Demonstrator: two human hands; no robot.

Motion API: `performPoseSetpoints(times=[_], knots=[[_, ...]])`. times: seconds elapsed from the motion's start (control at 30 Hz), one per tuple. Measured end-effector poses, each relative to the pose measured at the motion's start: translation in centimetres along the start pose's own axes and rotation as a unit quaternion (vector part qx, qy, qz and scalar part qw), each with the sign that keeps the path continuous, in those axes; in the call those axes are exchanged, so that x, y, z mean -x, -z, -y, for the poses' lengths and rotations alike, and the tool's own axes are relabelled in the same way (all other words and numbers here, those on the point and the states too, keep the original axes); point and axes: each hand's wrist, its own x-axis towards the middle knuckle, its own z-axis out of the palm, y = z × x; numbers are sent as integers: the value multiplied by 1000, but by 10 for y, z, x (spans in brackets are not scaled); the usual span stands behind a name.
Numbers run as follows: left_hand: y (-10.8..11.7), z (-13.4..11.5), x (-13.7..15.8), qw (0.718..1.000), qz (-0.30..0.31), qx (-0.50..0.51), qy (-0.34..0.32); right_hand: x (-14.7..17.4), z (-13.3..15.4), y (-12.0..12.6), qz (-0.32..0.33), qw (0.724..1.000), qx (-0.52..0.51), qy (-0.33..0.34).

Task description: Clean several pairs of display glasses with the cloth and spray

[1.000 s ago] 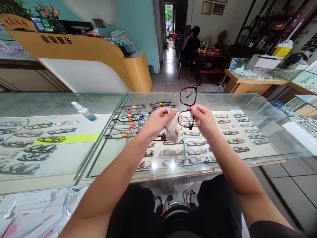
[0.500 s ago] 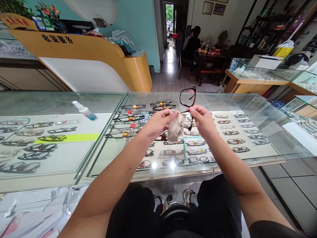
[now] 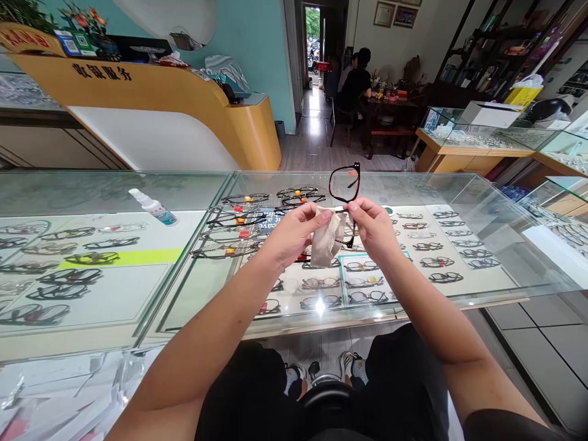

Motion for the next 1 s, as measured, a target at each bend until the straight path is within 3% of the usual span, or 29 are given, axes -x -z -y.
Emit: performPoseSetpoints(times=[0.4,0.67,1.0], knots=[[-14,12,4,999,45,-22,18,6,1,-12,-5,999,-31,-17],[-18,19,4,998,59,-14,23,6,6,-15,-44,997,-44,-47],[-29,25,5,998,47,25,-28,9,5,-19,-54,995,-65,-50]])
